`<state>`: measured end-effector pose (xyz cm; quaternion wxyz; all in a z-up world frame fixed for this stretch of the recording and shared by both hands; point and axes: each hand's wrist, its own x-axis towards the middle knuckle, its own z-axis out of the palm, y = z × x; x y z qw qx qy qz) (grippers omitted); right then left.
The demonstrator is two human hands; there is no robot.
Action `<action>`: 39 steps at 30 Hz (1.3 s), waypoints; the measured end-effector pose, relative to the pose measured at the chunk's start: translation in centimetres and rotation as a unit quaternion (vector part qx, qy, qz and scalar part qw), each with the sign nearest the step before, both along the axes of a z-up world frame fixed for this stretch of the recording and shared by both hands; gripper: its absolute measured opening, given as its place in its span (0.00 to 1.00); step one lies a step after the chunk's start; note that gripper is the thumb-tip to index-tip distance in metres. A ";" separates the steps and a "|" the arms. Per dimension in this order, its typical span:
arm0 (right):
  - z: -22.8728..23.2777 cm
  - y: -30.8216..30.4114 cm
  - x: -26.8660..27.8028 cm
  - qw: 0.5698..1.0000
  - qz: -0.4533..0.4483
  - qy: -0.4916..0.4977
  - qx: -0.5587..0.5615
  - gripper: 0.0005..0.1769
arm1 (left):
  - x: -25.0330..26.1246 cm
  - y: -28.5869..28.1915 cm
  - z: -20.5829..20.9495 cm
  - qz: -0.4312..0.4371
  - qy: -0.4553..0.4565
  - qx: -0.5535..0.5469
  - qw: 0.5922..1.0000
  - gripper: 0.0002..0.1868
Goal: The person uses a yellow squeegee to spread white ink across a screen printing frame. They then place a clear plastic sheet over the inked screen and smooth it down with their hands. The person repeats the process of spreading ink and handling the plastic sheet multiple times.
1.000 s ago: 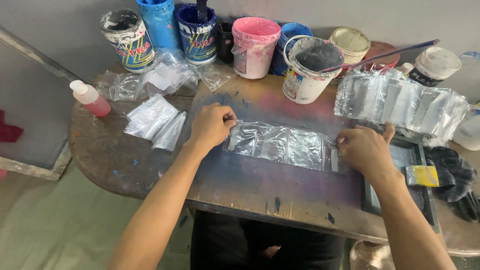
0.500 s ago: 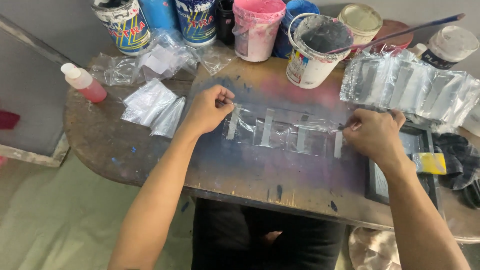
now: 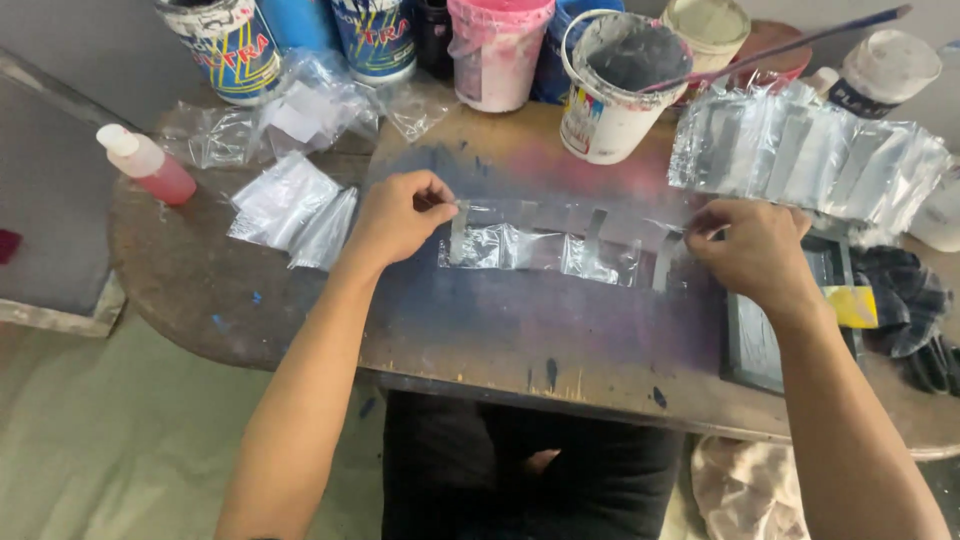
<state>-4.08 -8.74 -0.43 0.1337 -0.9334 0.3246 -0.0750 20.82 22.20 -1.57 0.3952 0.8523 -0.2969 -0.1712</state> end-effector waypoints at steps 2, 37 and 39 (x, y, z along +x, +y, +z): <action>0.5 -0.3 -0.1 1.000 -0.008 0.003 0.009 0.11 | 0.0 0.3 0.2 0.010 0.024 -0.023 0.999 0.02; -0.8 -1.5 -0.7 0.999 -0.045 0.019 0.016 0.11 | 0.4 -0.5 -2.4 -0.003 -0.021 -0.059 0.998 0.03; -0.7 -1.5 -0.8 0.999 -0.045 0.006 0.014 0.10 | 0.4 -0.4 -2.3 -0.010 -0.023 -0.063 0.998 0.08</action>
